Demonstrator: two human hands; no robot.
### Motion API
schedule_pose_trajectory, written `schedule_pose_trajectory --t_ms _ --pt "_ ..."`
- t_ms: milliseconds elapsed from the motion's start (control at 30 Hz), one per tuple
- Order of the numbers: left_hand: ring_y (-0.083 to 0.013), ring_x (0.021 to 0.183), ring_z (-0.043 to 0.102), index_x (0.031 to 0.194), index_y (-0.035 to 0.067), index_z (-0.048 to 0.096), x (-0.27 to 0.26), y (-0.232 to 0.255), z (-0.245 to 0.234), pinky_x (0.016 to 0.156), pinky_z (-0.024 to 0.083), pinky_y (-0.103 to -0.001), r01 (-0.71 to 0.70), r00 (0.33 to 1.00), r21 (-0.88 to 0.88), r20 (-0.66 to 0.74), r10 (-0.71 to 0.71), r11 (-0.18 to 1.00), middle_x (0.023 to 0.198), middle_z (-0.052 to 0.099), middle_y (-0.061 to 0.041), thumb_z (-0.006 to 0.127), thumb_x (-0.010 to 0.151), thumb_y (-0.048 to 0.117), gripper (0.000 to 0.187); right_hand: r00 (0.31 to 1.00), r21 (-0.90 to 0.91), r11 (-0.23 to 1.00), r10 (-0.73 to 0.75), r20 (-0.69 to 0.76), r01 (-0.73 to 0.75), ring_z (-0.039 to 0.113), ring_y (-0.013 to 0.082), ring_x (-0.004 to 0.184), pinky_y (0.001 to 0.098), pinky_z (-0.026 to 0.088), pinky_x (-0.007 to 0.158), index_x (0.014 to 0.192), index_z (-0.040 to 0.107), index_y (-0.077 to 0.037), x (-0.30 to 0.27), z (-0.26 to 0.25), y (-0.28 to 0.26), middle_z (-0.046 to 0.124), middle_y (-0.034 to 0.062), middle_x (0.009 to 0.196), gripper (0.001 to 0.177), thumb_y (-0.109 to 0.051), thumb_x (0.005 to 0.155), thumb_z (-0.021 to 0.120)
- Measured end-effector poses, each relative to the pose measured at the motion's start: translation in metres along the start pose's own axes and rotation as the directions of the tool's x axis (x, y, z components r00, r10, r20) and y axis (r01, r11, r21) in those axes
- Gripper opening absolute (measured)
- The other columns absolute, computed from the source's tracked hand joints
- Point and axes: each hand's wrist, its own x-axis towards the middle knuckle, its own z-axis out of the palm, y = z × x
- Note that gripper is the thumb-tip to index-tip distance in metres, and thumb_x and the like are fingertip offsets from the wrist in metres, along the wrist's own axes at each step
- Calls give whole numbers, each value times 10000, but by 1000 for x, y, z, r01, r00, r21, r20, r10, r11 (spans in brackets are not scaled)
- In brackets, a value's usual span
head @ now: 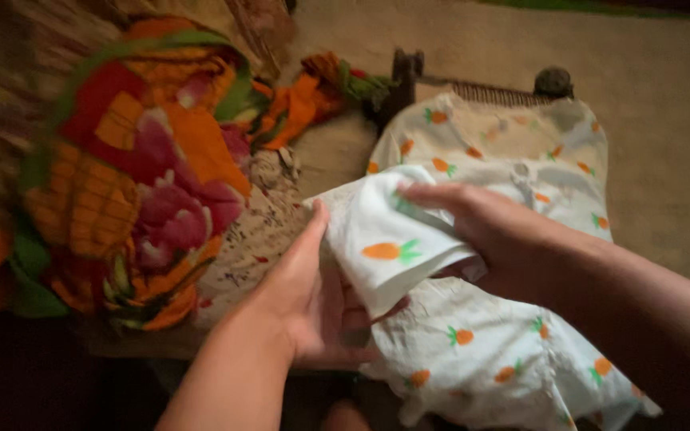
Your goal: The person removes baby clothes from a suitcase and folds them on a bed.
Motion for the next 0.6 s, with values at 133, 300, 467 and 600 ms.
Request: schedule_pose_trajectory --t_ms 133,300,467,600 --pt "-299 1060 681 1279 90 655 11 21 -34 933 537 -514 -320 903 -402 144 405 858 1187 721 -121 576 911 447 519 877 -459 847 19 -479 -269 681 191 1050 375 568 834 1247 648 -84 30 35 -6 715 85 1181 358 -246 928 638" --pt "-344 1120 672 1340 -4 528 -37 93 -92 895 596 -401 -666 727 -662 -475 495 344 1358 569 -234 596 1006 142 371 859 -438 881 -78 -505 -178 691 203 1153 388 527 999 1395 476 -168 61 62 -36 693 57 1315 499 -331 935 581" --pt "-367 1070 726 1426 -124 450 -63 123 -134 885 610 -388 -629 588 -776 -517 622 -50 1306 636 -312 388 1045 66 431 775 -482 832 -106 -623 -274 692 275 1124 425 567 947 1442 519 -81 47 17 -17 701 140 1262 550 -311 946 577" --pt "-342 961 759 1394 -125 501 -60 109 -155 827 626 -429 -440 545 -816 -574 611 -375 1180 733 -295 365 1049 38 405 723 -369 857 5 -691 -359 726 252 1118 403 561 927 1437 527 -134 6 -27 30 743 89 1262 543 -234 905 576"
